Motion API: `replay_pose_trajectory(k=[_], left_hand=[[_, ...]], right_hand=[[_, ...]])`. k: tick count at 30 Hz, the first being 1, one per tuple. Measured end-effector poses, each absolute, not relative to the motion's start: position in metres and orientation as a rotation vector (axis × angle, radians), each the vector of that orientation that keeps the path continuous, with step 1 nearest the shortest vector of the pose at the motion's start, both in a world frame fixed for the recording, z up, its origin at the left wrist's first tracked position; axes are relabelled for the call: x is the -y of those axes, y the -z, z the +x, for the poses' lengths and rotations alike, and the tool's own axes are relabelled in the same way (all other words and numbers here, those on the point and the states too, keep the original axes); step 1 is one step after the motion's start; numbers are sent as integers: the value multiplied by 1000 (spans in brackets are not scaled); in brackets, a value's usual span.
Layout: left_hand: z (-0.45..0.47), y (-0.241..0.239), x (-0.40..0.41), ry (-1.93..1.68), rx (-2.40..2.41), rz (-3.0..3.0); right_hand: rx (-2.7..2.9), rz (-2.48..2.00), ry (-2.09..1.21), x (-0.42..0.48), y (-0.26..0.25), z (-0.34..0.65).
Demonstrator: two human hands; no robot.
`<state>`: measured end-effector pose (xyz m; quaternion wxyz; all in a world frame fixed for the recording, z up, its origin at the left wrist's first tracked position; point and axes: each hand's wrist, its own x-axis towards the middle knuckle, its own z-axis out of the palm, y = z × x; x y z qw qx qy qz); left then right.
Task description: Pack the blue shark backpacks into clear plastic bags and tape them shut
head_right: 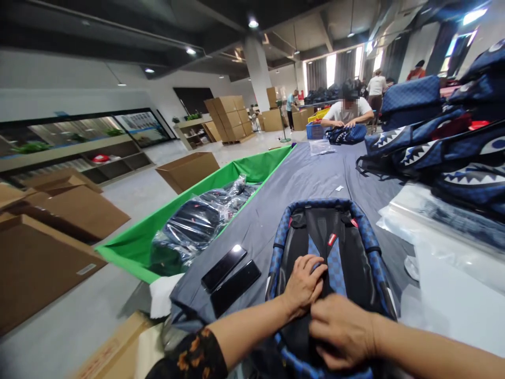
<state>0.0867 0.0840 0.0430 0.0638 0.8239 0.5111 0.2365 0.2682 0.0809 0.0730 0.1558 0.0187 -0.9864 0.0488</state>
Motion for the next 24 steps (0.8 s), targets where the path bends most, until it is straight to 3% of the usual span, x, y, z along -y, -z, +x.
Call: replay_pose_trajectory(k=[6, 10, 14, 19, 24], left_hand=[[98, -21, -103, -676, -1717, 2598], [89, -51, -123, -528, -1628, 2517], [55, -79, -76, -701, -1501, 2500], [29, -53, 21, -643, -1256, 2762], [43, -30, 32, -413, -1437, 2861]], right_hand=[[2825, -16, -78, -108, -11, 266], [2830, -12, -70, -123, -29, 270], [2847, -13, -86, -120, -44, 278], [2879, -40, -90, -112, -41, 276], [2897, -119, 9, -105, -57, 265]])
